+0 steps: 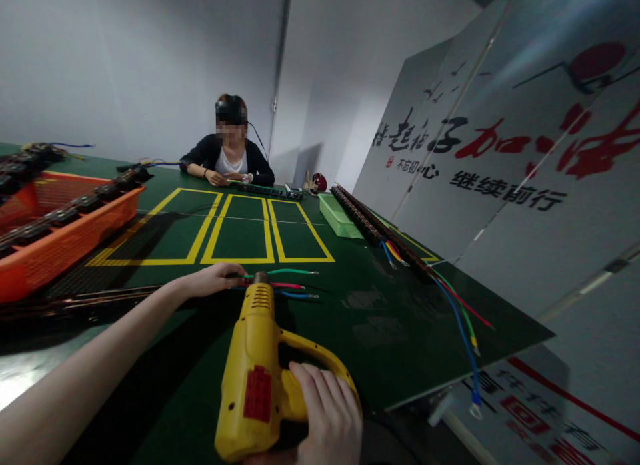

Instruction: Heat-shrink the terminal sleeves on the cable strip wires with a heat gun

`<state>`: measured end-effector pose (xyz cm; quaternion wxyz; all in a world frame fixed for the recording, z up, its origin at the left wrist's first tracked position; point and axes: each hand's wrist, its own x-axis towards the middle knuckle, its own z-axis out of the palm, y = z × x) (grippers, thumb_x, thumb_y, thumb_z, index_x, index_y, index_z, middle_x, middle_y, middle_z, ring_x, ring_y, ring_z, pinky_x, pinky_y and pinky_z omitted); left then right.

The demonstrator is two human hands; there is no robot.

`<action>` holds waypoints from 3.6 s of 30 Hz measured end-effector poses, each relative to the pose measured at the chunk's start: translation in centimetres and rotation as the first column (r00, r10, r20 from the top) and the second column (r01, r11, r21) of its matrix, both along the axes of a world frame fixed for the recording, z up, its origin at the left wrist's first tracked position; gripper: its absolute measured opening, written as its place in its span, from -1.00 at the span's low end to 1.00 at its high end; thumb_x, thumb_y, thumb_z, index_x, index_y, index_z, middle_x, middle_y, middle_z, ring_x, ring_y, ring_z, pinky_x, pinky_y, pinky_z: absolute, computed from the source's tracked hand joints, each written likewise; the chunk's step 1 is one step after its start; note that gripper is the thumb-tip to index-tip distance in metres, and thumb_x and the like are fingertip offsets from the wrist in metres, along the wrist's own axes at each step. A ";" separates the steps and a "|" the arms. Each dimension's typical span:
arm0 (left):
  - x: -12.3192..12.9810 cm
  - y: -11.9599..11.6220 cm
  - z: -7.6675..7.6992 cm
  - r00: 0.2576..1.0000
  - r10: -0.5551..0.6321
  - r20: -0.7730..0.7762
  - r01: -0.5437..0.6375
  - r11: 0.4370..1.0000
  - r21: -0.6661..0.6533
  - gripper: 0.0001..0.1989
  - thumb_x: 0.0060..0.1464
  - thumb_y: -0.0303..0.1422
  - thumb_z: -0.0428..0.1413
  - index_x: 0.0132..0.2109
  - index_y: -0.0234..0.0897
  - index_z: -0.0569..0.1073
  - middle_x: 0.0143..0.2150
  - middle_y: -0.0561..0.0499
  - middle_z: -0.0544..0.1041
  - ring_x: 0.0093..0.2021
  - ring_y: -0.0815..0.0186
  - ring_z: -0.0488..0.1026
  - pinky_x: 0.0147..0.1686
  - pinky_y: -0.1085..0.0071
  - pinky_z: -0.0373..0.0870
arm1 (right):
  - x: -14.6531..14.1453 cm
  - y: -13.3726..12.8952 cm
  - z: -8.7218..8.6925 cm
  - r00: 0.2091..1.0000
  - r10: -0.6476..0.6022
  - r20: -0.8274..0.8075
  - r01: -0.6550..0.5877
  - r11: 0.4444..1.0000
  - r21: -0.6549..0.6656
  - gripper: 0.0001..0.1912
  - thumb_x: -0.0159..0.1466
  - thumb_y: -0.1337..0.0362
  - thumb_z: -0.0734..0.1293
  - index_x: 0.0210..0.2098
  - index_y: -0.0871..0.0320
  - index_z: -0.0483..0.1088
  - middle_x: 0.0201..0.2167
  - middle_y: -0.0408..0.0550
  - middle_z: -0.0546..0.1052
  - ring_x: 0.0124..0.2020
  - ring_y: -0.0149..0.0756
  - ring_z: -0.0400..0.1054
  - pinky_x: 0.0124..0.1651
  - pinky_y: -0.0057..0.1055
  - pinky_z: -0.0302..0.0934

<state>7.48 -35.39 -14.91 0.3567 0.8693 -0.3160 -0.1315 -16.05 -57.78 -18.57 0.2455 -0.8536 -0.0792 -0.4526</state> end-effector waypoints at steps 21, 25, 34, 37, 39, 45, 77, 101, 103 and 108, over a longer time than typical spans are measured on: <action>-0.4 -0.3 1.0 0.995 0.062 -0.083 -0.057 0.996 0.063 -0.44 -0.03 0.09 -0.01 -0.12 -0.28 0.47 -0.16 -0.03 0.51 -0.15 0.19 0.41 -0.15 0.40 0.31 | -0.4 -6.6 0.8 0.959 -0.266 -0.094 0.207 0.890 -0.406 -0.17 -0.01 -0.40 0.24 -0.09 0.21 0.33 -0.23 0.03 0.53 -0.23 -0.13 0.42 -0.16 -0.25 0.16; -0.3 -0.5 0.9 0.992 0.111 -0.063 -0.105 0.991 0.086 -0.42 -0.06 0.07 -0.03 -0.10 -0.30 0.48 -0.11 -0.05 0.52 -0.08 0.15 0.41 -0.08 0.37 0.31 | -0.4 -5.5 -0.1 0.952 -0.288 -0.106 0.239 0.913 -0.329 -0.14 0.02 -0.43 0.17 -0.07 0.22 0.32 -0.21 0.09 0.52 -0.20 -0.05 0.40 -0.13 -0.17 0.12; -0.5 -0.9 1.1 0.994 0.104 -0.042 -0.100 0.990 0.097 -0.48 0.02 -0.01 -0.12 -0.15 -0.32 0.48 -0.11 -0.07 0.53 -0.08 0.18 0.43 -0.03 0.37 0.30 | -0.5 -1.8 -0.3 0.973 -0.197 -0.119 0.164 0.956 -0.241 -0.11 -0.05 -0.43 0.22 -0.06 0.20 0.32 -0.21 0.07 0.51 -0.21 -0.04 0.39 -0.10 -0.16 0.13; -0.5 -0.9 1.0 0.997 0.075 -0.014 -0.074 0.996 0.054 -0.44 0.05 0.04 -0.15 -0.15 -0.33 0.48 -0.11 -0.07 0.54 -0.08 0.18 0.43 -0.02 0.38 0.28 | -0.3 -0.3 -0.4 0.979 -0.155 -0.131 0.136 0.980 -0.149 -0.10 -0.07 -0.46 0.19 -0.08 0.17 0.34 -0.22 0.05 0.51 -0.21 -0.05 0.39 -0.10 -0.16 0.12; -0.4 -0.9 0.8 0.996 0.086 -0.002 -0.086 0.995 0.041 -0.39 0.04 0.09 -0.16 -0.12 -0.31 0.48 -0.07 -0.07 0.53 -0.04 0.17 0.42 0.00 0.38 0.27 | -0.1 0.8 -0.5 0.986 -0.119 -0.119 0.106 0.988 -0.108 -0.10 -0.09 -0.47 0.19 -0.09 0.15 0.35 -0.23 0.02 0.52 -0.22 -0.07 0.40 -0.10 -0.17 0.12; 0.4 -0.6 -0.4 0.982 0.182 -0.040 -0.180 0.983 0.047 -0.26 0.01 0.20 -0.20 -0.02 -0.30 0.48 0.01 -0.07 0.51 0.01 0.11 0.39 0.04 0.31 0.26 | 0.2 3.3 -0.2 0.998 -0.055 0.012 0.055 0.998 -0.010 -0.09 -0.01 -0.51 0.01 -0.15 0.13 0.40 -0.29 -0.03 0.54 -0.27 -0.15 0.43 -0.14 -0.22 0.14; -4.5 -3.3 -0.9 0.738 0.149 0.658 -0.399 0.883 0.248 -0.64 0.31 -0.27 -0.32 -0.16 -0.27 0.33 -0.18 -0.09 0.48 -0.19 0.22 0.44 -0.18 0.30 0.22 | 0.0 -4.9 2.5 0.970 -0.050 -0.237 -0.027 0.951 -0.308 -0.56 -0.13 0.00 0.51 -0.36 0.08 0.39 -0.45 -0.22 0.52 -0.40 -0.30 0.45 -0.32 -0.43 0.30; -4.4 -3.3 -1.2 0.739 0.229 0.634 -0.420 0.892 0.168 -0.67 0.31 -0.23 -0.28 -0.17 -0.25 0.31 -0.23 -0.03 0.53 -0.29 0.26 0.46 -0.30 0.36 0.22 | -0.9 -5.4 1.1 0.959 -0.280 0.043 0.266 0.836 -0.480 -0.38 0.31 -0.20 -0.05 -0.28 0.18 0.33 -0.44 -0.06 0.52 -0.42 -0.31 0.45 -0.29 -0.39 0.21; -4.4 -3.5 -1.0 0.740 0.310 0.597 -0.483 0.863 0.151 -0.65 0.31 -0.19 -0.29 -0.15 -0.23 0.32 -0.25 -0.02 0.54 -0.30 0.24 0.47 -0.34 0.38 0.20 | -0.8 -4.7 1.2 0.968 -0.247 0.042 0.238 0.852 -0.467 -0.38 0.31 -0.21 -0.05 -0.28 0.18 0.32 -0.45 -0.06 0.52 -0.42 -0.30 0.45 -0.29 -0.39 0.21; -4.5 -3.9 -0.2 0.746 0.478 0.465 -0.583 0.805 0.109 -0.59 0.30 -0.12 -0.34 -0.08 -0.17 0.33 -0.30 0.02 0.55 -0.28 0.22 0.50 -0.40 0.41 0.17 | -0.5 -2.8 1.1 0.988 -0.150 0.018 0.145 0.902 -0.406 -0.36 0.26 -0.27 -0.02 -0.29 0.16 0.31 -0.49 -0.07 0.49 -0.45 -0.27 0.44 -0.33 -0.36 0.23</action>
